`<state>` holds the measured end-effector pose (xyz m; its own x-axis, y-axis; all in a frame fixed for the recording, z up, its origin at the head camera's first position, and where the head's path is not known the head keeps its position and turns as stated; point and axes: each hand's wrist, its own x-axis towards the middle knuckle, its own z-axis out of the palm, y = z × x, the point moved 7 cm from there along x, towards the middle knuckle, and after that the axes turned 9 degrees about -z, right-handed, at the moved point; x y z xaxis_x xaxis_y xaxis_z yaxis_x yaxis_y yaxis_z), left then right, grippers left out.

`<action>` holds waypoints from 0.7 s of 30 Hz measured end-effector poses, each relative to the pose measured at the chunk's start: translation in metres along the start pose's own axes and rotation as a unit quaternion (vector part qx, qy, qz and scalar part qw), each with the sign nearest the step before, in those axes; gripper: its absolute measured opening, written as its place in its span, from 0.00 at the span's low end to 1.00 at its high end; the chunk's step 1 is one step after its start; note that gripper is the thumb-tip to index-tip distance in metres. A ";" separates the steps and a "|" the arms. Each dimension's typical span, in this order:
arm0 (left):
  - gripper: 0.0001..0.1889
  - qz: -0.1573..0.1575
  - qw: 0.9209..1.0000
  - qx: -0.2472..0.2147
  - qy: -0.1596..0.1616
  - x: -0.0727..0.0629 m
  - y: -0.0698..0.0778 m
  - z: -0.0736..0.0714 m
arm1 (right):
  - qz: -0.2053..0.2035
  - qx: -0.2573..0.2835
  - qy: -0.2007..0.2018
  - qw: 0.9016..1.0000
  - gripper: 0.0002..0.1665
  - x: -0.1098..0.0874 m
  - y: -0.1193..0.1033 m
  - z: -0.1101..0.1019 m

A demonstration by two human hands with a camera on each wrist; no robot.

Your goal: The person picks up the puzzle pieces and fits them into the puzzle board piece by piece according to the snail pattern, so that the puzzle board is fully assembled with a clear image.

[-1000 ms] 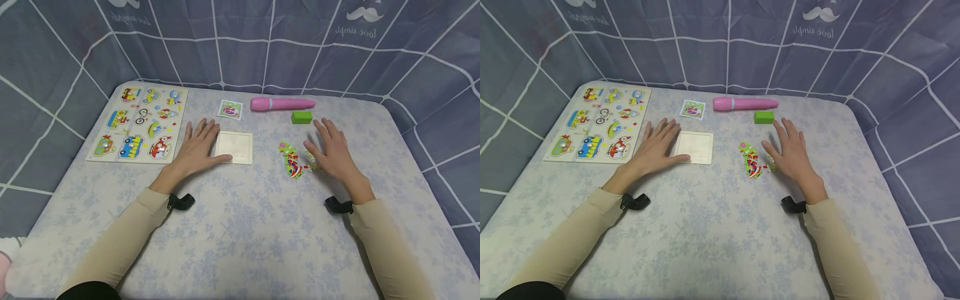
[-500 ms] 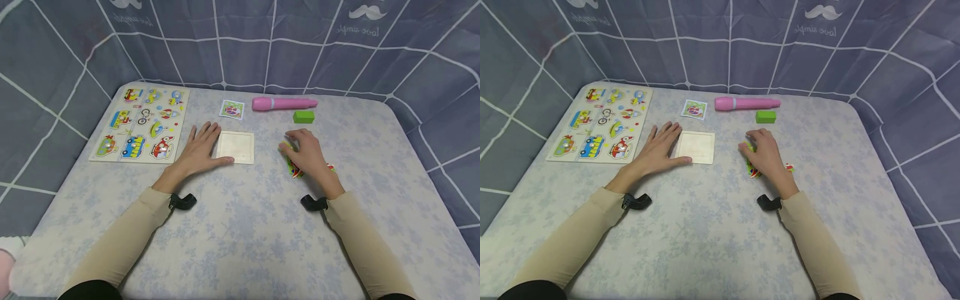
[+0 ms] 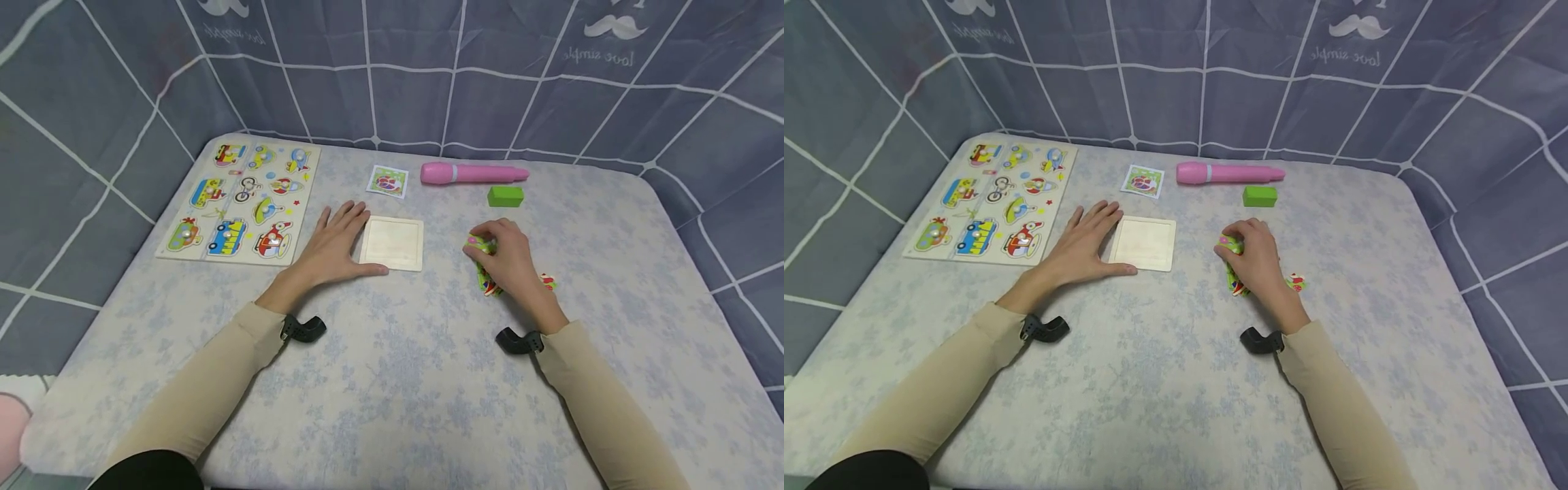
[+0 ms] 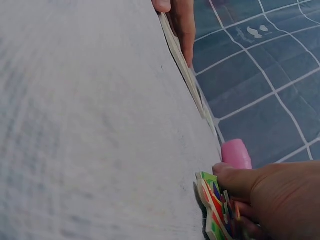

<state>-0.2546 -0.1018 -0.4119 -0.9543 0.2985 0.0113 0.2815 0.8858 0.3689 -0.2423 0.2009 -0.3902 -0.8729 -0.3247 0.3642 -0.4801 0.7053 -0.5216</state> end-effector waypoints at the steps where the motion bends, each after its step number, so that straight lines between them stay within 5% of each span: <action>1: 0.65 0.000 1.000 -0.001 0.000 -0.001 0.000 0.000 | 0.003 0.006 0.000 1.000 0.20 0.000 0.001 0.001; 21: 0.64 -0.008 1.000 -0.022 -0.002 -0.003 0.019 0.006 | 0.015 0.058 0.065 0.996 0.14 -0.003 0.008 -0.001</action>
<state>-0.2463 -0.0841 -0.4107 -0.9582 0.2862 0.0015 0.2618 0.8744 0.4086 -0.2436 0.2075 -0.3947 -0.8718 -0.2147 0.4403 -0.4674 0.6334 -0.6166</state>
